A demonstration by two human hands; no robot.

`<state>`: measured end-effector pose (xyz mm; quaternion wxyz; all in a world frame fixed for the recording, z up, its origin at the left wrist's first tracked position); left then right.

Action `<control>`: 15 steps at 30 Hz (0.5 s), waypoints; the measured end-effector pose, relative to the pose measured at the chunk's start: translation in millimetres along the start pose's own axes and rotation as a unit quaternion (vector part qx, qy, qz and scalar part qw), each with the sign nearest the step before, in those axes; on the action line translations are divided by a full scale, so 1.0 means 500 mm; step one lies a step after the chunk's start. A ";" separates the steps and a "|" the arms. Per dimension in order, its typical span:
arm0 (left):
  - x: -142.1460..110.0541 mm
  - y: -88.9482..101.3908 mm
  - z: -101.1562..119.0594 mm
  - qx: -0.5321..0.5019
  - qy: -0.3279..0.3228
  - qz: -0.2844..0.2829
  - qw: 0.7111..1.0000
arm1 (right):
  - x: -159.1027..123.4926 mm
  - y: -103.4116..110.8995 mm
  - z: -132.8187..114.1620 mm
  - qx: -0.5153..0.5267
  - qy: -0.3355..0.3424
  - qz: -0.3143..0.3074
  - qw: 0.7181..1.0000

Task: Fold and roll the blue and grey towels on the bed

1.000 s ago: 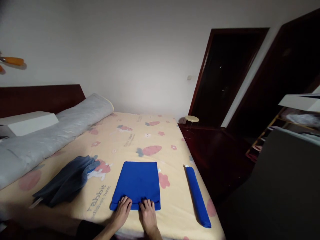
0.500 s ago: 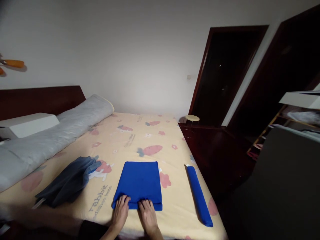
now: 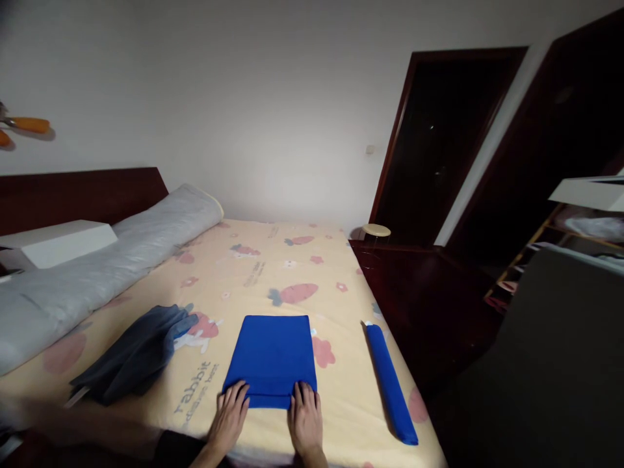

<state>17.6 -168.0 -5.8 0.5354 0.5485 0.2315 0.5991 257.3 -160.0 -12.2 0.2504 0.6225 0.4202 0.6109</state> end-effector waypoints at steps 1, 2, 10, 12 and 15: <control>0.001 0.000 -0.004 0.006 0.012 0.001 1.000 | 0.000 0.000 0.005 -0.002 -0.006 0.008 1.000; 0.002 -0.003 -0.004 0.010 0.026 0.001 1.000 | 0.001 0.000 0.002 -0.001 -0.004 0.011 1.000; 0.030 -0.071 0.057 -0.026 0.044 -0.088 0.995 | 0.031 -0.024 -0.172 0.127 0.146 -0.099 0.976; 0.029 -0.068 0.044 -0.021 0.040 -0.077 0.996 | 0.032 -0.029 -0.176 0.121 0.133 -0.105 0.978; 0.019 -0.042 0.000 -0.010 0.016 -0.027 0.999 | 0.028 -0.029 -0.126 0.074 0.100 -0.090 0.988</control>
Point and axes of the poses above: each hand's wrist, its own x-axis towards the middle knuckle, its own y-axis out of the back of the hand, z = x × y, the point moved 5 cm from there along x, towards the middle knuckle, and after that the axes turned 12 degrees about -x, right-handed, at the moved point
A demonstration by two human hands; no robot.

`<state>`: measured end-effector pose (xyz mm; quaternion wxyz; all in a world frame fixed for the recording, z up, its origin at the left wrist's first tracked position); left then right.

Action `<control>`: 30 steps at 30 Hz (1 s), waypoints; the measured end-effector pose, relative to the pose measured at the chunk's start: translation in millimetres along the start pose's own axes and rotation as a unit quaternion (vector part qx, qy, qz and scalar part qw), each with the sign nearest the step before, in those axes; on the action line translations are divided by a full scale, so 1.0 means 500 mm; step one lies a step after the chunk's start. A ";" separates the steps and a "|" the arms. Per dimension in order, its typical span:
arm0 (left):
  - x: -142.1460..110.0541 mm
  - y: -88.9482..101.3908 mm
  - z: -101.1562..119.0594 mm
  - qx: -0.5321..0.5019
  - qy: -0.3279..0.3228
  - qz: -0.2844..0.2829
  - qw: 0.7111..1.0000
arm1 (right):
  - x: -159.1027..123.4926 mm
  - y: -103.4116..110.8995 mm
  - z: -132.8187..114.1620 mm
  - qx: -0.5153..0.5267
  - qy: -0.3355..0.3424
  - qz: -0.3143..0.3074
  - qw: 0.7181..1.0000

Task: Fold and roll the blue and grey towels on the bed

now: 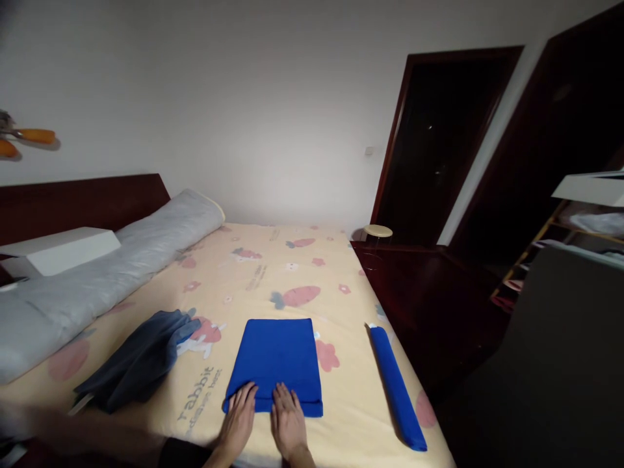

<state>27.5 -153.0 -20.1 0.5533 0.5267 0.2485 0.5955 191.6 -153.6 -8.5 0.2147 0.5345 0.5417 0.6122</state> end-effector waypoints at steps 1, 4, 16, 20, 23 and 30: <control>-0.004 0.011 -0.016 0.002 -0.009 0.015 1.000 | -0.008 0.004 0.024 -0.019 -0.012 0.009 1.000; -0.013 0.041 -0.053 0.015 -0.007 0.042 0.999 | -0.035 0.015 0.098 -0.067 -0.046 0.043 0.996; 0.032 0.052 -0.024 0.045 0.156 0.033 0.986 | -0.004 0.034 -0.010 -0.016 0.044 0.041 0.998; 0.029 0.047 -0.021 0.016 0.162 0.039 0.986 | 0.001 0.029 -0.053 0.023 0.026 0.010 0.999; 0.019 0.027 0.019 -0.026 0.086 0.013 0.996 | 0.000 0.020 -0.050 0.041 0.030 -0.035 0.998; 0.008 -0.009 0.057 -0.045 -0.007 -0.018 0.999 | 0.003 0.020 0.013 0.024 0.008 -0.065 0.998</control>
Point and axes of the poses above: each hand's wrist, its own x-axis towards the middle knuckle, its own y-axis out of the back of the hand, z = x × y, the point moved 5 cm from there along x, towards the middle knuckle, and after that the axes turned 12 degrees about -x, right-handed, at the moved point
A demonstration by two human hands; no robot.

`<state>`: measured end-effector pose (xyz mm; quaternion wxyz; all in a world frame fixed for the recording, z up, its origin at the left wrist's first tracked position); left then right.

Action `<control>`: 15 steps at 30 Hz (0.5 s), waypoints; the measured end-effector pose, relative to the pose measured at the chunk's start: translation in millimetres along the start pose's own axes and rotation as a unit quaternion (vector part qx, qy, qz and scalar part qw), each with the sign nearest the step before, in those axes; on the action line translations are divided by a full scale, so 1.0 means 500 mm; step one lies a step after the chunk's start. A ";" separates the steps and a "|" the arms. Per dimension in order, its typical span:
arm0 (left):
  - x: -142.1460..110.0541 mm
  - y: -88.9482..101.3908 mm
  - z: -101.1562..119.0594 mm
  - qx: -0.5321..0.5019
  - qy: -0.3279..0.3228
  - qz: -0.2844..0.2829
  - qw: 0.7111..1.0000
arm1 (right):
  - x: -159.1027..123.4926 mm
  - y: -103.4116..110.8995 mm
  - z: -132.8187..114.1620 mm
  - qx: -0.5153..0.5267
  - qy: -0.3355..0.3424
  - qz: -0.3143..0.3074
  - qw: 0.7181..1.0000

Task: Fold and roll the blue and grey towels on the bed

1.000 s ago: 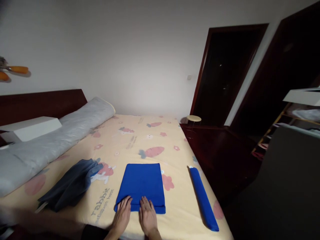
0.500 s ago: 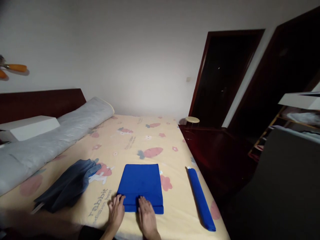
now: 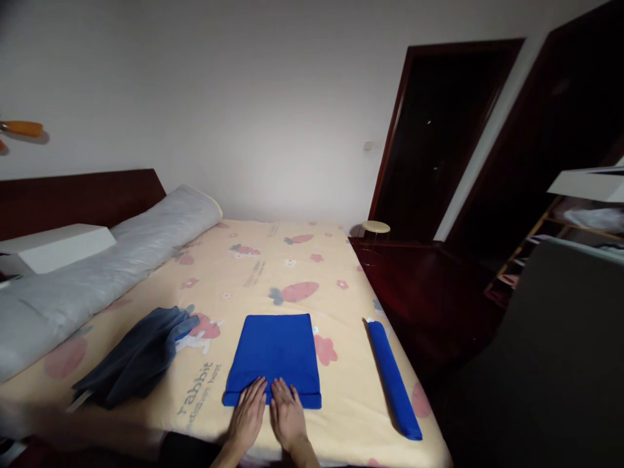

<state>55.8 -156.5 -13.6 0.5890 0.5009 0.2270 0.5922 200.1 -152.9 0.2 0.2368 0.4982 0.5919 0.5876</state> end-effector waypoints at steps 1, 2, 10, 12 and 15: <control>-0.002 0.007 -0.016 0.016 0.015 0.014 1.000 | -0.004 0.002 0.023 -0.018 -0.026 0.016 0.999; -0.005 0.017 -0.033 0.034 0.034 0.030 0.998 | -0.010 0.003 0.048 -0.038 -0.051 0.034 0.997; -0.011 0.068 -0.076 0.108 0.113 0.113 0.981 | -0.047 -0.037 0.141 -0.112 -0.115 0.142 0.977; 0.008 0.053 -0.040 0.082 0.072 0.088 0.990 | -0.045 -0.053 0.135 -0.116 -0.121 0.157 0.973; 0.030 0.019 0.023 0.027 -0.028 0.015 0.999 | -0.044 -0.065 0.130 -0.135 -0.122 0.167 0.969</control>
Point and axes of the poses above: each hand's wrist, its own x-axis towards the middle knuckle, its own y-axis out of the back of the hand, z = x × y, the point moved 5 cm from there along x, towards the middle knuckle, and after that the axes turned 12 degrees about -x, right-handed, at the moved point
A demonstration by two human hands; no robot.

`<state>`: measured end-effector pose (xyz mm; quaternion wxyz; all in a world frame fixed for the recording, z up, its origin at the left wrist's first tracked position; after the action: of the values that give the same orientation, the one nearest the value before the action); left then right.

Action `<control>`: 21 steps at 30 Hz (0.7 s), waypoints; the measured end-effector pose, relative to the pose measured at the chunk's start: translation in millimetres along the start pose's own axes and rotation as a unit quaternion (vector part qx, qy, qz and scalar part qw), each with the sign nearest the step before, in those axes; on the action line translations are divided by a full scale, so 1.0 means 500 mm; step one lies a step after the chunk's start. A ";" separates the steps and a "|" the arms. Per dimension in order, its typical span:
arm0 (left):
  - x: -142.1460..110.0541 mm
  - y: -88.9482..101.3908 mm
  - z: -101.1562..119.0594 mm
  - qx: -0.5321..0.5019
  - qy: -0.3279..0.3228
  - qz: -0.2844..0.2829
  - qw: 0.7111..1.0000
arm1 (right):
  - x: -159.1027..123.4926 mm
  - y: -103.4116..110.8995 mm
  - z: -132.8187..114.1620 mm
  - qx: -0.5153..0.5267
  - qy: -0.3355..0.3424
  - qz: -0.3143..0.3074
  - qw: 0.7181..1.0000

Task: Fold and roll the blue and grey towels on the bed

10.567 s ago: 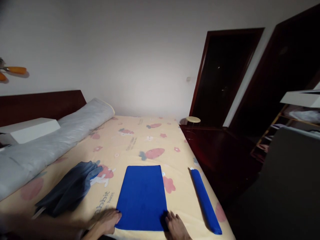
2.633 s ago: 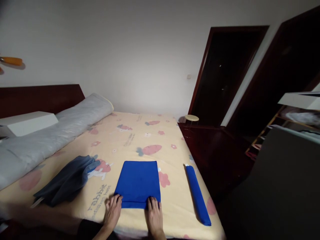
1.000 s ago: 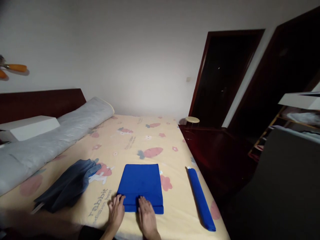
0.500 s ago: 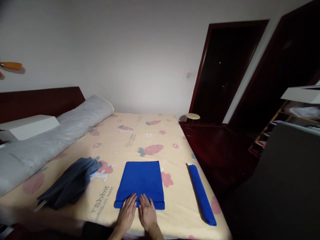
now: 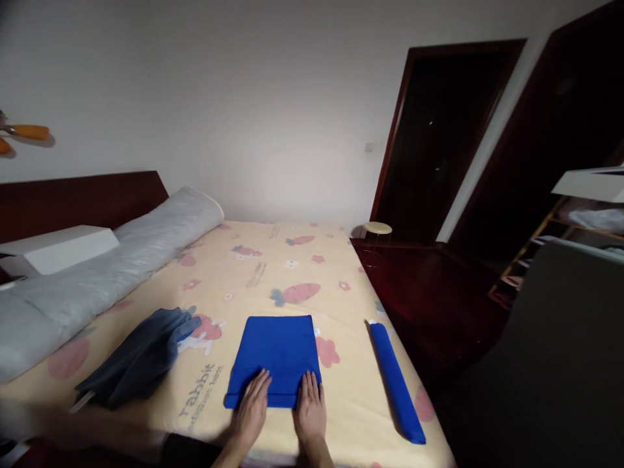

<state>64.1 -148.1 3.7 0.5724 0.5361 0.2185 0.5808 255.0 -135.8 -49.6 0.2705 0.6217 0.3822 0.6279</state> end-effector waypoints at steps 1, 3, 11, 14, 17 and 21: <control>0.003 -0.010 0.013 -0.011 -0.016 -0.018 1.000 | 0.000 0.001 0.000 -0.006 0.003 0.001 1.000; 0.003 -0.027 0.023 -0.018 -0.014 -0.042 0.999 | 0.005 0.009 0.000 -0.014 0.007 0.001 1.000; -0.010 -0.067 0.008 0.028 0.027 -0.100 0.994 | 0.051 0.078 -0.115 0.127 0.136 -0.143 0.972; -0.010 -0.058 -0.001 0.028 0.016 -0.109 0.993 | 0.057 0.087 -0.137 0.157 0.181 -0.194 0.951; -0.015 -0.024 -0.049 0.028 0.064 -0.092 0.993 | 0.060 0.081 -0.087 0.126 0.155 -0.185 0.962; -0.030 0.033 -0.134 0.069 0.143 -0.055 0.986 | 0.052 0.066 0.021 0.060 0.082 -0.126 0.987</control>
<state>-4.9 -141.5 -9.7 0.5282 0.4727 0.3667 0.6026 267.6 -131.5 -8.3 0.2781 0.5301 0.5152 0.6134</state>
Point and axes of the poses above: each hand's wrist, its own x-axis towards the middle knuckle, its own y-axis out of the back of the hand, z = x × y, the point moved 5 cm from there along x, towards the middle knuckle, and after that the axes turned 12 degrees about -x, right-handed, at the moved point
